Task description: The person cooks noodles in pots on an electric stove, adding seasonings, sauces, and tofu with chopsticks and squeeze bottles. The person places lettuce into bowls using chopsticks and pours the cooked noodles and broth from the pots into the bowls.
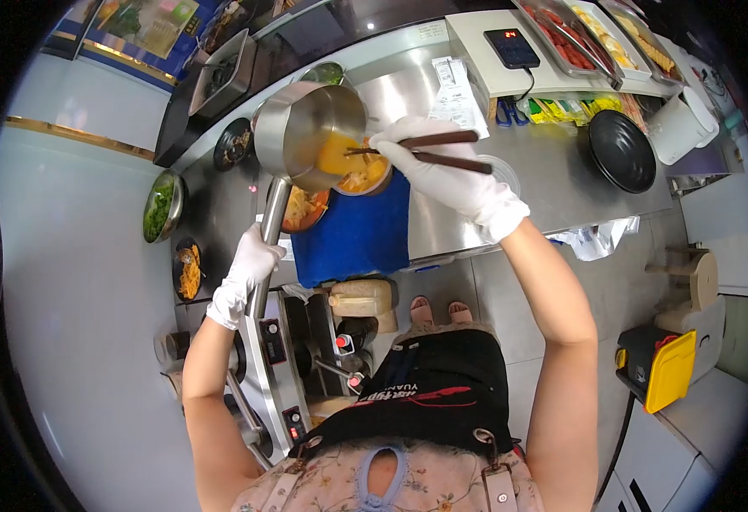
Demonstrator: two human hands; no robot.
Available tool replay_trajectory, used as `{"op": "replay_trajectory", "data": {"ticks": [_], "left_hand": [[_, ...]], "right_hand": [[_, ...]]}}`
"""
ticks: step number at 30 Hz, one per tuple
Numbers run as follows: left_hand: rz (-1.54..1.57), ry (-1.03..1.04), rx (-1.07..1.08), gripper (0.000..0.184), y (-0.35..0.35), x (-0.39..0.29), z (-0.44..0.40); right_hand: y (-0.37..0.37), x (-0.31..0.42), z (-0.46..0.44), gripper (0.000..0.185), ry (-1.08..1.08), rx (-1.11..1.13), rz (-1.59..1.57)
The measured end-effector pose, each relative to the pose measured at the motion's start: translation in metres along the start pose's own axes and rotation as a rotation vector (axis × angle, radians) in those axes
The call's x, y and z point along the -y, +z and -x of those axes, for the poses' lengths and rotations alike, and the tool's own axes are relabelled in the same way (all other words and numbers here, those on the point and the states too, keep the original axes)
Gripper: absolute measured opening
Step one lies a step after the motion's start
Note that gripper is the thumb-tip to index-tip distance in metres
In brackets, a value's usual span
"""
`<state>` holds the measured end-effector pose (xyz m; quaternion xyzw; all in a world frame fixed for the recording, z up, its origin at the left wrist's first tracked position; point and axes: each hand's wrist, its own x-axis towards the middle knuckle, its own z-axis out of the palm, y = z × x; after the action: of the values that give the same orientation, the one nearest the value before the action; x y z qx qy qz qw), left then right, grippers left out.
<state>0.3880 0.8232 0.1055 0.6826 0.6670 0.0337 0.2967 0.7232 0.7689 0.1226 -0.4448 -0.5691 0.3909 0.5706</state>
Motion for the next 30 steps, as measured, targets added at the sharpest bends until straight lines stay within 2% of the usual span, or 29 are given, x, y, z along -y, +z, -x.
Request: {"op": "replay_trajectory", "data": {"ticks": [2, 7, 10, 12, 19, 24, 26, 28, 30], "left_hand": [[-0.058, 0.029, -0.024, 0.036, 0.004, 0.006, 0.001], [-0.256, 0.041, -0.106, 0.036, 0.0, -0.01, 0.011], [-0.335, 0.075, -0.166, 0.035, 0.001, -0.014, 0.017], [-0.349, 0.089, -0.188, 0.035, 0.001, -0.013, 0.018], [-0.479, 0.167, -0.332, 0.038, 0.003, -0.019, 0.032], [-0.511, 0.229, -0.407, 0.033, 0.007, -0.017, 0.043], [-0.518, 0.236, -0.441, 0.032, 0.012, -0.016, 0.045], [-0.504, 0.253, -0.51, 0.042, 0.023, -0.011, 0.046], [-0.334, 0.165, -0.453, 0.045, 0.042, -0.005, 0.05]], "right_hand": [[-0.005, 0.01, 0.001, 0.014, -0.12, -0.033, 0.211], [-0.009, 0.005, 0.005, 0.014, -0.171, -0.094, 0.215], [-0.017, 0.013, 0.022, 0.012, -0.056, -0.094, 0.234], [-0.022, 0.009, 0.033, 0.011, -0.173, -0.128, 0.238], [-0.027, 0.007, 0.06, 0.012, -0.157, -0.09, 0.277], [-0.027, 0.022, 0.068, 0.016, -0.214, -0.037, 0.343], [-0.029, 0.027, 0.071, 0.015, -0.167, -0.001, 0.349], [-0.033, 0.021, 0.072, 0.014, -0.142, 0.034, 0.291], [-0.036, 0.016, 0.079, 0.015, -0.196, -0.15, 0.379]]}}
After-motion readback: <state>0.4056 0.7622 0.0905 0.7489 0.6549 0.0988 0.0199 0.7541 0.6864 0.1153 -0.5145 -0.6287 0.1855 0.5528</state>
